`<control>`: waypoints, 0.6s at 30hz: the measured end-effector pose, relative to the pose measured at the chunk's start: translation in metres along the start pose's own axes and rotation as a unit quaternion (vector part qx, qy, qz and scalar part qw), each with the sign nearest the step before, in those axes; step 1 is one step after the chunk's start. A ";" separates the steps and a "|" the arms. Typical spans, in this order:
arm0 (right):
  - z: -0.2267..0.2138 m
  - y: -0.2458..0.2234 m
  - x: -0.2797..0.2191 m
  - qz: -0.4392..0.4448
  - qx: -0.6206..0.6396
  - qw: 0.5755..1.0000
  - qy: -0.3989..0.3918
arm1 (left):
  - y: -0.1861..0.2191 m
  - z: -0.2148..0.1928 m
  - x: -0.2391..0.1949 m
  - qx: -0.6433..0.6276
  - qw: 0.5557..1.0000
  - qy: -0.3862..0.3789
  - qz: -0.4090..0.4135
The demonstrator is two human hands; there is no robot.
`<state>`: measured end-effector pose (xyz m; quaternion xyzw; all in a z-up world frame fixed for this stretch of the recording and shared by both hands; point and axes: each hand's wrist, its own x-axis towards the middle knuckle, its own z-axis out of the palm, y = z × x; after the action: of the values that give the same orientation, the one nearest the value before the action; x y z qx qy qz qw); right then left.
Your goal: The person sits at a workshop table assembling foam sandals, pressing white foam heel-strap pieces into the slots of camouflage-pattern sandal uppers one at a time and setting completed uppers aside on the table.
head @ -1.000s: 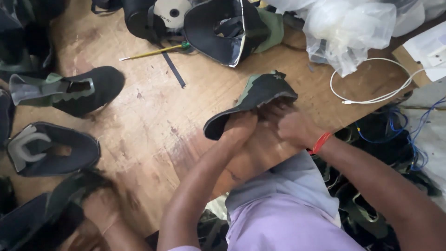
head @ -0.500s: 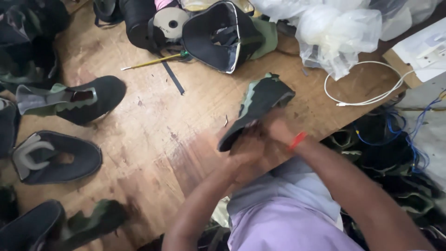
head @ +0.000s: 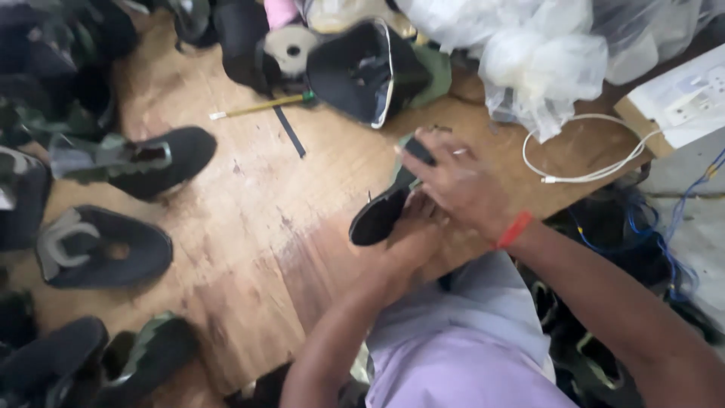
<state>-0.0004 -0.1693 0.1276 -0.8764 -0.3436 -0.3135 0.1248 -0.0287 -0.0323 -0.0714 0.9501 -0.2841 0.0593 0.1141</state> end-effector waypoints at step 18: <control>0.099 0.059 -0.092 -0.011 0.266 0.951 -0.155 | -0.029 -0.109 0.021 -0.187 0.951 -0.190 -0.157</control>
<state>0.0332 -0.2178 -0.0077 -0.8453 -0.4396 -0.0726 0.2949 -0.0009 0.0075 0.0327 0.9381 -0.1540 -0.1954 0.2411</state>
